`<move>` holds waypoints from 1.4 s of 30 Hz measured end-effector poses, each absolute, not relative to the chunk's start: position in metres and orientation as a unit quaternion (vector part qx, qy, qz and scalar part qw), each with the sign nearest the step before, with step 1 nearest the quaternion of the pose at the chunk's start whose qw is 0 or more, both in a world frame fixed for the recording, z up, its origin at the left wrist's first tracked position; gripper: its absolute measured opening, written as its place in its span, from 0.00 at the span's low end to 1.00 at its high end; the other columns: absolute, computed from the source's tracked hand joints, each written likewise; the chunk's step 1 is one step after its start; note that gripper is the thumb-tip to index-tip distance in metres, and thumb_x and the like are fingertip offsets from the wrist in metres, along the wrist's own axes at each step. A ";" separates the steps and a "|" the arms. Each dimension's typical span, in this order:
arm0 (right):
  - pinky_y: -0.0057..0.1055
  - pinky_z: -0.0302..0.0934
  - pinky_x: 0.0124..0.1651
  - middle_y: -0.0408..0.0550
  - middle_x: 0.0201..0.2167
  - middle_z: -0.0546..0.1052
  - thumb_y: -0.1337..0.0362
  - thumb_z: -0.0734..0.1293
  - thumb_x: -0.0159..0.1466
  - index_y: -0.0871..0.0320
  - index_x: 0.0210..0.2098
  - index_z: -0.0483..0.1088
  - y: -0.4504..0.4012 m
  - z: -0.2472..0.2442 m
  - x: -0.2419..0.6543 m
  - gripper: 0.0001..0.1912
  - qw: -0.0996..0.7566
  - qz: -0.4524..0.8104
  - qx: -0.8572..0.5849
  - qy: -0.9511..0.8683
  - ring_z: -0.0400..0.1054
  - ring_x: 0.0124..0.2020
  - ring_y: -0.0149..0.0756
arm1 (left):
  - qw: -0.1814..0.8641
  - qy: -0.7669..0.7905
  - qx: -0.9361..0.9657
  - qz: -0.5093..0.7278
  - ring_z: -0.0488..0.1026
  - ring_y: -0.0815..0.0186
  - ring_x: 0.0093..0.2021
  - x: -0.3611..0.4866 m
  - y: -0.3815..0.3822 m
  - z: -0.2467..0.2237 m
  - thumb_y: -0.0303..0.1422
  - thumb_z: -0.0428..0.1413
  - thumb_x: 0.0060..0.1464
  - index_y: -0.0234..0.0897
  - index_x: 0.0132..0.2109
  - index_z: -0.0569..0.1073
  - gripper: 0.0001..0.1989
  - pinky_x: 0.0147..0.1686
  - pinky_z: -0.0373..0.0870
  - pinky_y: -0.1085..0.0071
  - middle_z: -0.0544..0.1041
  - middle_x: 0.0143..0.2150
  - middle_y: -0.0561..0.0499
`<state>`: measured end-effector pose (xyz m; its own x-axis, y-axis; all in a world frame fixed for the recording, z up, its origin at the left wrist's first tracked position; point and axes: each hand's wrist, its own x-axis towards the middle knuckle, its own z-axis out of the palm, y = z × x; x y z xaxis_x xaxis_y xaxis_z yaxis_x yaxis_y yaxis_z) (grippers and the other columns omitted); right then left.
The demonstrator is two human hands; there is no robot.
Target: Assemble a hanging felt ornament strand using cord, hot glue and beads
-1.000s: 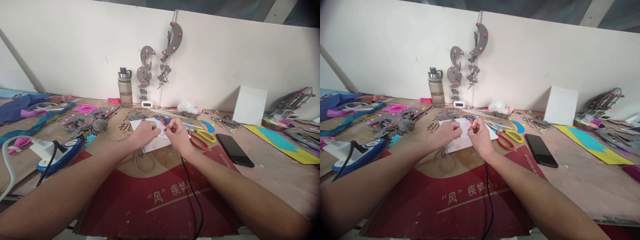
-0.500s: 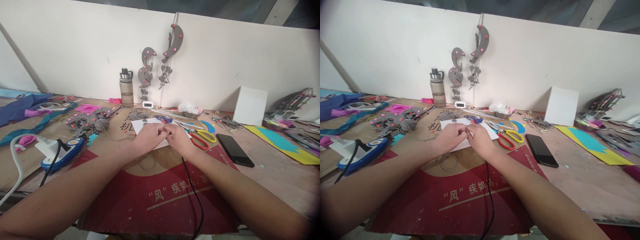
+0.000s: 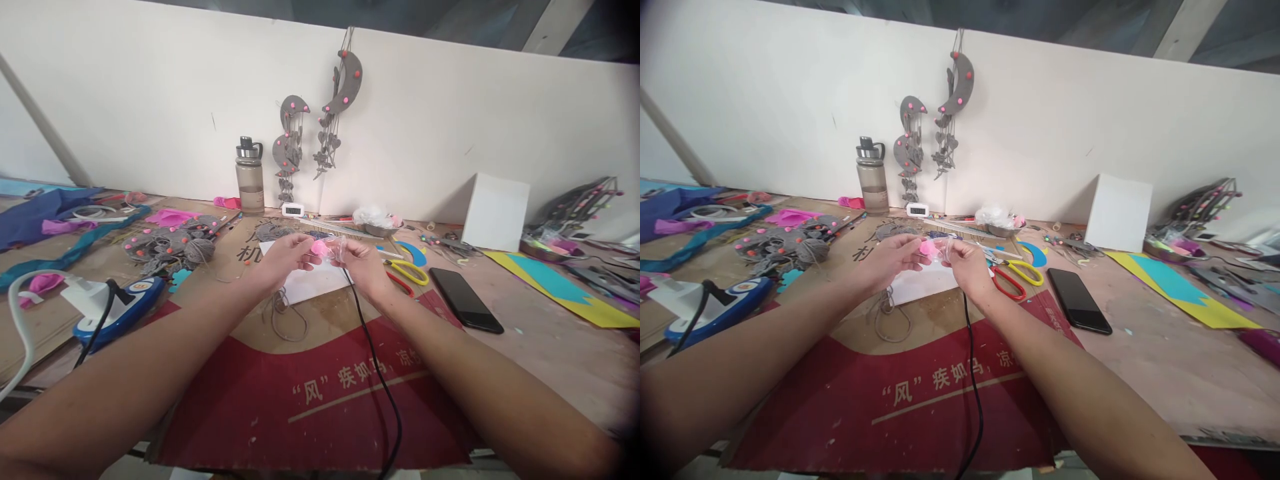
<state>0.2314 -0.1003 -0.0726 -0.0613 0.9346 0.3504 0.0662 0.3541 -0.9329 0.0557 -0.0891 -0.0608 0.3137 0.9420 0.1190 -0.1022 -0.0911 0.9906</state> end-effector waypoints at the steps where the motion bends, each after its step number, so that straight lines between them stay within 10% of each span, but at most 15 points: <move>1: 0.35 0.67 0.40 0.44 0.36 0.78 0.55 0.67 0.56 0.54 0.35 0.78 -0.101 -0.073 0.231 0.13 0.548 0.389 -0.410 -0.616 0.69 0.37 0.35 | 0.579 0.353 0.578 0.453 0.74 0.67 0.34 0.056 -0.089 -0.062 0.40 0.59 0.52 0.32 0.40 0.71 0.15 0.35 0.68 0.69 0.75 0.36 0.45; 20: 0.25 0.57 0.27 0.41 0.22 0.74 0.58 0.66 0.56 0.60 0.42 0.78 -0.103 -0.064 0.235 0.19 0.473 0.298 -0.464 -0.687 0.60 0.21 0.26 | 0.636 0.342 0.519 0.457 0.76 0.68 0.33 0.056 -0.085 -0.073 0.33 0.62 0.50 0.30 0.39 0.76 0.11 0.36 0.72 0.71 0.78 0.33 0.45; 42: 0.37 0.64 0.51 0.45 0.41 0.81 0.55 0.69 0.58 0.52 0.40 0.79 -0.105 -0.063 0.235 0.13 0.507 0.229 -0.413 -0.721 0.73 0.44 0.42 | 0.681 0.357 0.448 0.457 0.78 0.64 0.36 0.057 -0.086 -0.071 0.28 0.57 0.56 0.27 0.35 0.76 0.06 0.40 0.75 0.69 0.80 0.34 0.40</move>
